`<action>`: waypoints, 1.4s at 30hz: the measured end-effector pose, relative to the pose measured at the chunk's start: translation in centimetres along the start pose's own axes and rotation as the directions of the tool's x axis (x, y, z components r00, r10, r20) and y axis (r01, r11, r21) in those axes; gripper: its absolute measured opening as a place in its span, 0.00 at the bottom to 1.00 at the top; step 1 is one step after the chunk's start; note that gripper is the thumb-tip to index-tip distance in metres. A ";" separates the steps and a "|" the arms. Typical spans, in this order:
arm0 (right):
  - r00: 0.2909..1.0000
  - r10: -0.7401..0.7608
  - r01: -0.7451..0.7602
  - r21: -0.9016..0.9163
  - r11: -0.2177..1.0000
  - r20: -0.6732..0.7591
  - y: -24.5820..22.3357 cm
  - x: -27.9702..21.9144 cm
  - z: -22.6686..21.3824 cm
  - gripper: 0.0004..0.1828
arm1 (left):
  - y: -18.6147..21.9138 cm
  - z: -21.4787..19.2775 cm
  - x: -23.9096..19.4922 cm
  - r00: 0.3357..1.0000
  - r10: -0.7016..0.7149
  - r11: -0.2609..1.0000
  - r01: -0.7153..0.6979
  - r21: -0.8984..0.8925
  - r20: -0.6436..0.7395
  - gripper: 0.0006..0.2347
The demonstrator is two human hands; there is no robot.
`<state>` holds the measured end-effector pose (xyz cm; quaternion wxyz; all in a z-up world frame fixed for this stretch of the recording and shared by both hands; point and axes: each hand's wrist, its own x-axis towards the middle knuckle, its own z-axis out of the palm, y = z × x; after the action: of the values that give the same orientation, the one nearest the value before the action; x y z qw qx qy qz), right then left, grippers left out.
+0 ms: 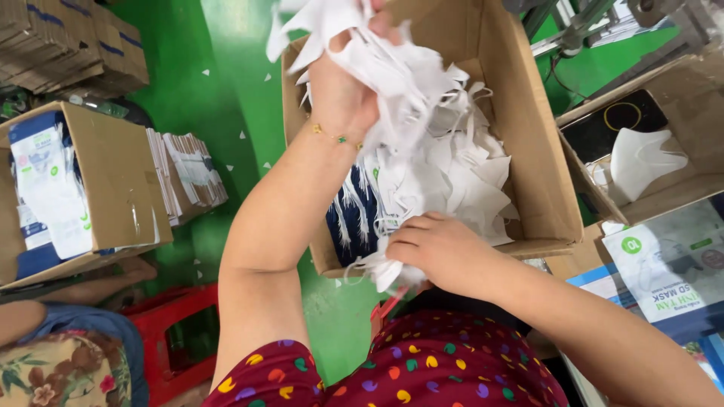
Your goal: Packing individual face masks into cardboard boxes on a factory production line.
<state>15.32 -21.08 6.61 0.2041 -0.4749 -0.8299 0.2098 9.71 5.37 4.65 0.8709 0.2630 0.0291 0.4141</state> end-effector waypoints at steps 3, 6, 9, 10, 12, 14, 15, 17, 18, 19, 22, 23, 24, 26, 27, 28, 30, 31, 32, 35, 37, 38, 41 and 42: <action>0.998 -0.035 0.017 -0.277 0.961 -0.061 -0.4 -0.3 -1.0 0.13 | -1.3 3.3 1.0 0.999 -0.024 1.000 0.024 0.009 0.024 0.08; 0.996 -0.060 0.005 -0.632 0.775 -0.065 -1.2 1.2 -1.4 0.13 | -2.8 5.8 1.3 0.999 0.000 0.997 -0.004 0.079 0.055 0.02; 0.997 0.043 -0.078 -0.858 0.508 -0.065 -0.6 3.4 -1.7 0.19 | -5.1 7.0 1.2 0.984 -0.024 0.996 0.009 0.086 0.178 0.04; 0.997 0.046 -0.082 -0.859 0.505 -0.069 0.4 3.1 -1.5 0.19 | -5.4 7.2 1.2 0.983 -0.026 0.996 0.011 0.086 0.182 0.04; 0.982 0.183 -0.126 -0.865 0.487 -0.040 2.3 2.4 -0.8 0.18 | -5.8 7.4 1.1 0.992 -0.065 0.993 0.053 0.108 0.109 0.02; 0.977 0.208 -0.094 -0.803 0.589 0.039 1.1 0.8 -0.7 0.15 | -5.3 6.9 1.8 0.988 -0.074 0.993 0.061 0.099 0.136 0.02; 0.969 0.217 -0.063 -0.729 0.681 0.120 0.7 0.0 -0.8 0.12 | -5.0 6.7 2.3 0.983 -0.077 0.994 0.063 0.089 0.164 0.02; 0.998 0.054 -0.014 -0.713 0.701 0.033 -2.4 -1.0 -1.3 0.16 | -4.6 3.7 3.9 0.986 -0.064 0.997 0.057 0.055 0.155 0.03; 0.993 -0.105 0.035 -0.695 0.719 -0.059 -4.0 -1.7 -1.5 0.19 | -4.3 2.1 4.5 0.988 -0.057 0.998 0.055 0.020 0.142 0.03; 0.992 -0.111 0.041 -0.693 0.720 -0.056 -4.7 -2.3 -1.1 0.19 | -3.4 0.5 4.8 0.989 -0.052 0.999 0.050 0.022 0.137 0.03; 0.966 -0.253 0.173 -0.599 0.781 -0.050 -5.9 -4.1 -0.4 0.19 | -1.4 -2.9 5.8 0.974 -0.173 0.978 0.187 -0.089 0.148 0.05; 0.959 -0.275 0.198 -0.533 0.823 -0.068 -5.8 -4.6 -0.2 0.17 | -0.7 -3.3 5.8 0.972 -0.180 0.975 0.197 -0.105 0.153 0.06; 0.951 -0.299 0.230 -0.459 0.858 -0.082 -5.7 -5.2 -0.2 0.16 | 0.1 -3.8 5.6 0.972 -0.180 0.972 0.199 -0.123 0.153 0.08; 0.953 -0.276 0.206 -0.406 0.890 -0.122 -5.5 -7.0 -0.5 0.15 | 1.5 -5.8 5.5 0.984 -0.108 0.987 0.122 -0.102 0.139 0.08; 0.954 -0.253 0.184 -0.355 0.917 -0.159 -5.3 -7.8 -0.7 0.14 | 2.5 -6.8 5.5 0.991 -0.032 0.996 0.043 -0.078 0.132 0.08; 0.952 -0.260 0.191 -0.353 0.916 -0.159 -5.4 -8.3 -1.5 0.14 | 3.7 -7.0 5.0 0.991 -0.027 0.997 0.037 -0.073 0.130 0.08; 0.924 -0.192 0.066 -0.356 0.932 -0.331 -5.6 -9.4 -3.0 0.10 | 5.7 -7.3 4.4 0.986 -0.002 0.995 0.019 -0.100 0.166 0.06; 0.923 -0.196 0.069 -0.359 0.931 -0.331 -4.9 -9.7 -3.5 0.10 | 6.6 -7.6 3.9 0.986 0.001 0.995 0.016 -0.099 0.168 0.06; 0.904 -0.146 -0.004 -0.350 0.937 -0.401 -4.4 -10.1 -4.0 0.10 | 7.3 -8.1 3.4 0.986 0.003 0.994 0.016 -0.109 0.169 0.06; 0.905 -0.074 -0.068 -0.314 0.947 -0.420 -3.4 -11.9 -3.9 0.12 | 7.5 -7.3 2.7 0.986 0.023 0.986 0.006 -0.167 0.167 0.07; 0.929 -0.056 -0.052 -0.278 0.959 -0.366 -3.6 -11.0 -3.8 0.15 | 7.2 -7.0 2.4 0.988 0.042 0.978 -0.010 -0.207 0.148 0.07; 0.954 -0.083 0.032 -0.177 0.984 -0.288 -3.9 -9.6 -4.1 0.15 | 6.5 -7.2 2.7 0.992 0.091 0.981 -0.075 -0.180 0.085 0.08; 0.969 -0.063 0.076 0.043 0.996 -0.241 -3.4 -6.8 -2.5 0.20 | 3.8 -6.4 4.5 0.984 0.180 0.981 -0.179 -0.077 0.005 0.07; 0.965 -0.011 0.055 0.160 0.986 -0.261 -2.8 -6.0 -1.6 0.25 | 3.0 -6.0 5.2 0.974 0.224 0.975 -0.224 0.001 -0.020 0.06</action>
<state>17.00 -27.39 8.60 0.3532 -0.4658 -0.7835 0.2107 9.39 13.33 1.82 0.8186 0.2599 0.0075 0.5122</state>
